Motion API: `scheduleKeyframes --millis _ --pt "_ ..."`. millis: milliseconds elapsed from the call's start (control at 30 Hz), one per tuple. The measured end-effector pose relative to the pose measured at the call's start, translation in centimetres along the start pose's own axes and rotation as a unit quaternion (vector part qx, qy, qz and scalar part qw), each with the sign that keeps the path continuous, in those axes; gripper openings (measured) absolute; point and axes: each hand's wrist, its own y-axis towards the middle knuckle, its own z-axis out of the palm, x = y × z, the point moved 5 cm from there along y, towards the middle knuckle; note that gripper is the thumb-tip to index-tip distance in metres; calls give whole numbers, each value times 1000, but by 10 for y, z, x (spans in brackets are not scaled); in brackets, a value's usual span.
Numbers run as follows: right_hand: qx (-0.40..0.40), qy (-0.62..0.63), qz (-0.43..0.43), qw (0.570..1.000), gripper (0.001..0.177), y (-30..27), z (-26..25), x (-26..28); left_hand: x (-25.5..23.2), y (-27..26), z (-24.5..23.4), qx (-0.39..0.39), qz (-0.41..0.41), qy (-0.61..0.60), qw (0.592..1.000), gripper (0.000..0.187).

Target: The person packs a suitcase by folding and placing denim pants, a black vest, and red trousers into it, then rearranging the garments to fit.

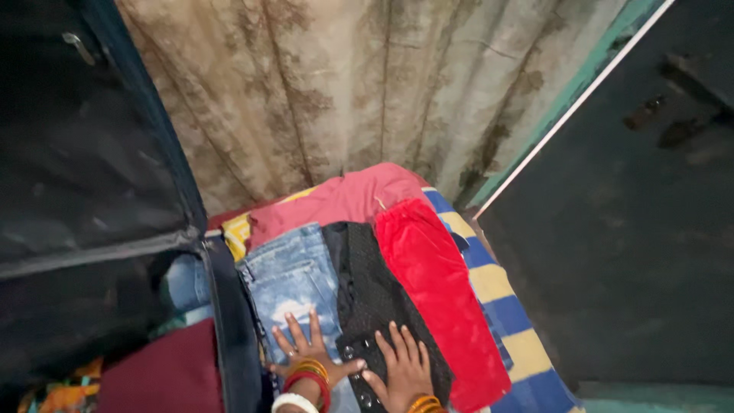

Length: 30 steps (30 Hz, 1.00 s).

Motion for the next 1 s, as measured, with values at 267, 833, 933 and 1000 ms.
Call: scheduleKeyframes --millis 267,833,933,1000 --pt "-67 233 173 955 44 115 -52 0 -1 11 -11 37 -2 27 999 158" --pt "-3 148 277 949 56 231 -8 -33 7 41 12 40 17 33 999 160" --pt "-8 171 249 953 59 230 8 -35 8 43 13 35 25 29 999 161" --pt "-8 186 195 963 67 234 11 -37 9 40 11 28 28 31 999 159"
